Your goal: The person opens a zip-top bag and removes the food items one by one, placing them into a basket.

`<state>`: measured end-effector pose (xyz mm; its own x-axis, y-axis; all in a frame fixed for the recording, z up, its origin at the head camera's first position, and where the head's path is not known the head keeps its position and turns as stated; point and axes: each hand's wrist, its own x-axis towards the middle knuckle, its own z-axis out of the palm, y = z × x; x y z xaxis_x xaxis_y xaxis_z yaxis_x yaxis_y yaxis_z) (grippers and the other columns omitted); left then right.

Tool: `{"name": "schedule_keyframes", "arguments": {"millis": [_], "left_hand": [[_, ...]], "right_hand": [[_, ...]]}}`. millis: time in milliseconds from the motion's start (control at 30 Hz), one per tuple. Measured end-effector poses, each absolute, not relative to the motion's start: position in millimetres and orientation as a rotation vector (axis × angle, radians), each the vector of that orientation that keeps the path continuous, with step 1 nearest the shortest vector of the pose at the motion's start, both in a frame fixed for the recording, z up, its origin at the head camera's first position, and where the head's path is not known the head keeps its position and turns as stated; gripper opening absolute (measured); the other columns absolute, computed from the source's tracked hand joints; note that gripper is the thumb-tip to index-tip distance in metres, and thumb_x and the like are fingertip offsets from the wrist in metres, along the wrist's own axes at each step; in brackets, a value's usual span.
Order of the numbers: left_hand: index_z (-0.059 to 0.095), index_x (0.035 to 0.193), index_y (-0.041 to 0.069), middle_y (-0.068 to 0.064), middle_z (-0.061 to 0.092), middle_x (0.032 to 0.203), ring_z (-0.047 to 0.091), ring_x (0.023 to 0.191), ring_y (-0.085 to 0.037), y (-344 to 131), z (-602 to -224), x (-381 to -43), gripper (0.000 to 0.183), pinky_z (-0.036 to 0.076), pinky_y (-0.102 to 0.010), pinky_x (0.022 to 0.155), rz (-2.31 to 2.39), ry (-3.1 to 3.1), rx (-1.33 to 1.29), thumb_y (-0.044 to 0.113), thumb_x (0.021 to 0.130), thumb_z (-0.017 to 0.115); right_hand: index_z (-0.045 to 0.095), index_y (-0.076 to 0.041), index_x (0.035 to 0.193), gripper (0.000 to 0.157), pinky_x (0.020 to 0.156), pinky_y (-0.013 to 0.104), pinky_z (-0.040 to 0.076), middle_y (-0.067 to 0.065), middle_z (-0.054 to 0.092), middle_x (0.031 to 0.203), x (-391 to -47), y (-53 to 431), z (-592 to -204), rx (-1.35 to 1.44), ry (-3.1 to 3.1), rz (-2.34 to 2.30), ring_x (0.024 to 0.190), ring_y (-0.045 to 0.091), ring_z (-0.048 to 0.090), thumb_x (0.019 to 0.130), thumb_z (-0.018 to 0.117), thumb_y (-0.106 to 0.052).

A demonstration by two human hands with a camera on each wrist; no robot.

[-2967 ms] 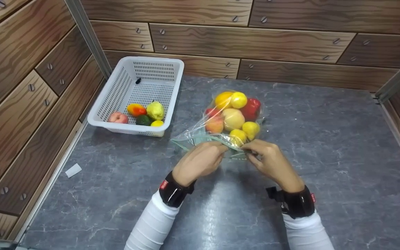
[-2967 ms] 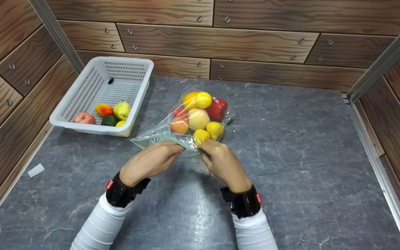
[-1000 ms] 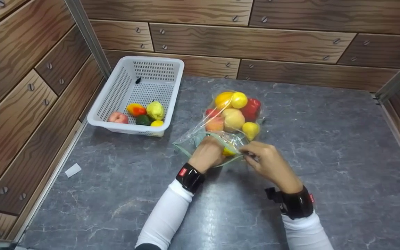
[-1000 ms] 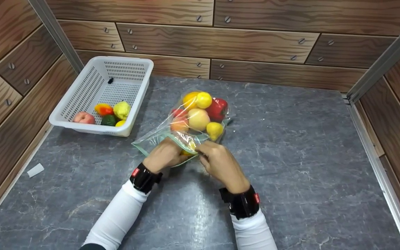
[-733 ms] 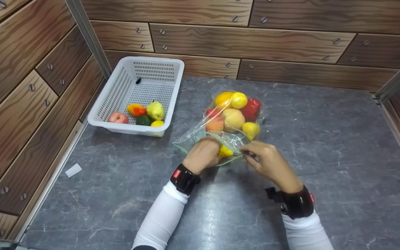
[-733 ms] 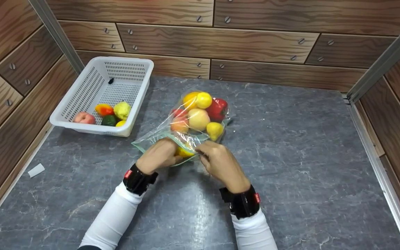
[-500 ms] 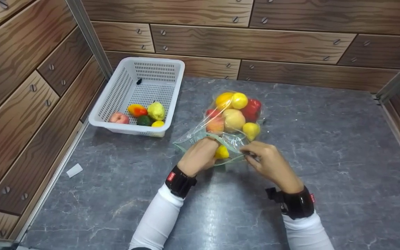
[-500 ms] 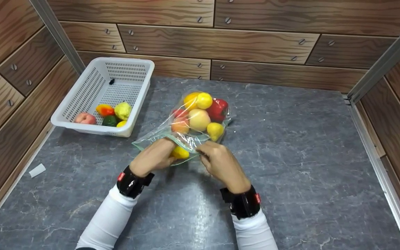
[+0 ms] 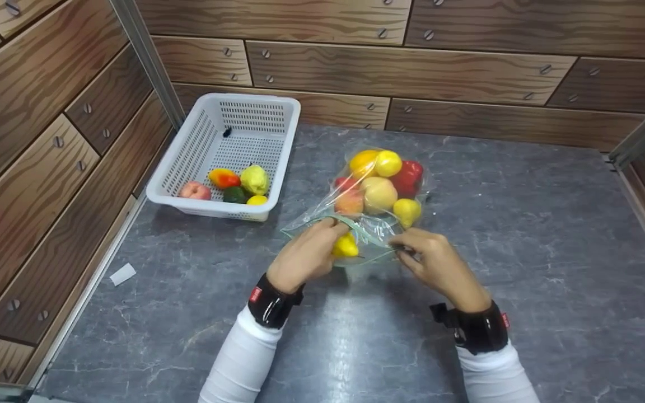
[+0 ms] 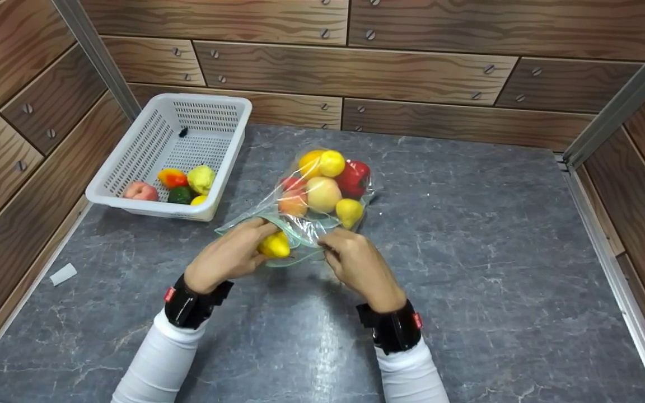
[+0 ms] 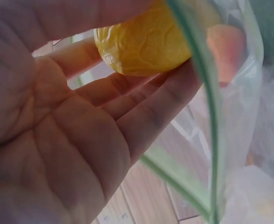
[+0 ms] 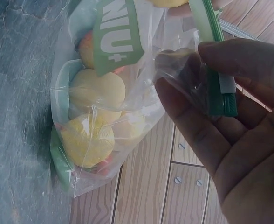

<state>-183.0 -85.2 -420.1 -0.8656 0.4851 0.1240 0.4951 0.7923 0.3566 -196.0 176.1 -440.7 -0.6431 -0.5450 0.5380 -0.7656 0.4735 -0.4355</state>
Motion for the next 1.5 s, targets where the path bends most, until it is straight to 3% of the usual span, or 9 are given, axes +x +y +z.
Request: {"name": "schedule_keyframes", "arguments": {"millis": [200,400,667,833,1033,1333,1500], "left_hand": [[0.064,0.132,0.007,-0.008,0.063,0.115,0.061,0.097,-0.021,-95.7,-408.0,-172.1,0.052,0.057,-0.033,0.085,-0.649,-2.939,-0.836,-0.001,0.083,0.080],[0.061,0.137,0.006,-0.009,0.063,0.121,0.062,0.097,-0.021,-104.7,-396.0,-163.4,0.058,0.057,-0.033,0.084,-0.726,-2.973,-0.801,0.010,0.084,0.084],[0.065,0.130,0.004,-0.008,0.062,0.114,0.057,0.091,-0.019,-124.5,-381.2,-159.7,0.053,0.054,-0.032,0.080,-0.823,-2.904,-0.692,0.016,0.083,0.085],[0.064,0.130,0.001,-0.010,0.061,0.118,0.057,0.095,-0.022,-140.6,-372.8,-162.1,0.052,0.054,-0.034,0.084,-0.863,-2.824,-0.597,0.017,0.084,0.085],[0.057,0.139,-0.001,-0.017,0.061,0.124,0.060,0.100,-0.028,-164.2,-362.3,-171.3,0.063,0.056,-0.040,0.092,-0.861,-2.779,-0.480,0.016,0.085,0.085],[0.057,0.130,-0.007,-0.025,0.062,0.121,0.060,0.105,-0.038,-199.3,-355.9,-201.0,0.054,0.052,-0.049,0.094,-0.833,-2.728,-0.283,0.012,0.086,0.082],[0.055,0.134,-0.006,-0.025,0.058,0.126,0.057,0.110,-0.038,-216.5,-359.2,-216.7,0.056,0.051,-0.050,0.096,-0.869,-2.778,-0.138,0.014,0.088,0.079]], "right_hand": [[0.077,0.000,0.103,0.028,0.064,0.029,0.061,0.008,0.074,0.090,-196.1,176.3,-441.7,1.099,-2.425,0.936,0.073,0.018,0.069,0.078,0.078,0.013],[0.077,0.000,0.102,0.028,0.064,0.028,0.061,0.009,0.074,0.089,-197.2,176.2,-442.4,1.098,-2.439,0.929,0.074,0.018,0.069,0.078,0.078,0.014],[0.077,0.000,0.101,0.028,0.066,0.030,0.062,0.009,0.074,0.090,-197.1,178.6,-443.7,1.098,-2.431,0.924,0.076,0.021,0.071,0.077,0.078,0.014],[0.077,-0.001,0.101,0.029,0.066,0.030,0.062,0.009,0.074,0.090,-197.2,178.1,-444.2,1.097,-2.420,0.919,0.076,0.020,0.071,0.077,0.078,0.015],[0.076,0.001,0.101,0.027,0.068,0.034,0.062,0.010,0.075,0.092,-197.1,176.3,-443.9,1.113,-2.405,0.940,0.077,0.023,0.071,0.078,0.076,0.015],[0.076,0.000,0.104,0.028,0.071,0.034,0.063,0.011,0.075,0.095,-196.3,176.4,-441.6,1.085,-2.478,0.959,0.080,0.026,0.072,0.080,0.076,0.013],[0.076,0.000,0.104,0.028,0.069,0.033,0.063,0.011,0.075,0.095,-197.1,176.7,-442.1,1.086,-2.469,0.954,0.079,0.026,0.072,0.079,0.076,0.014]]}}
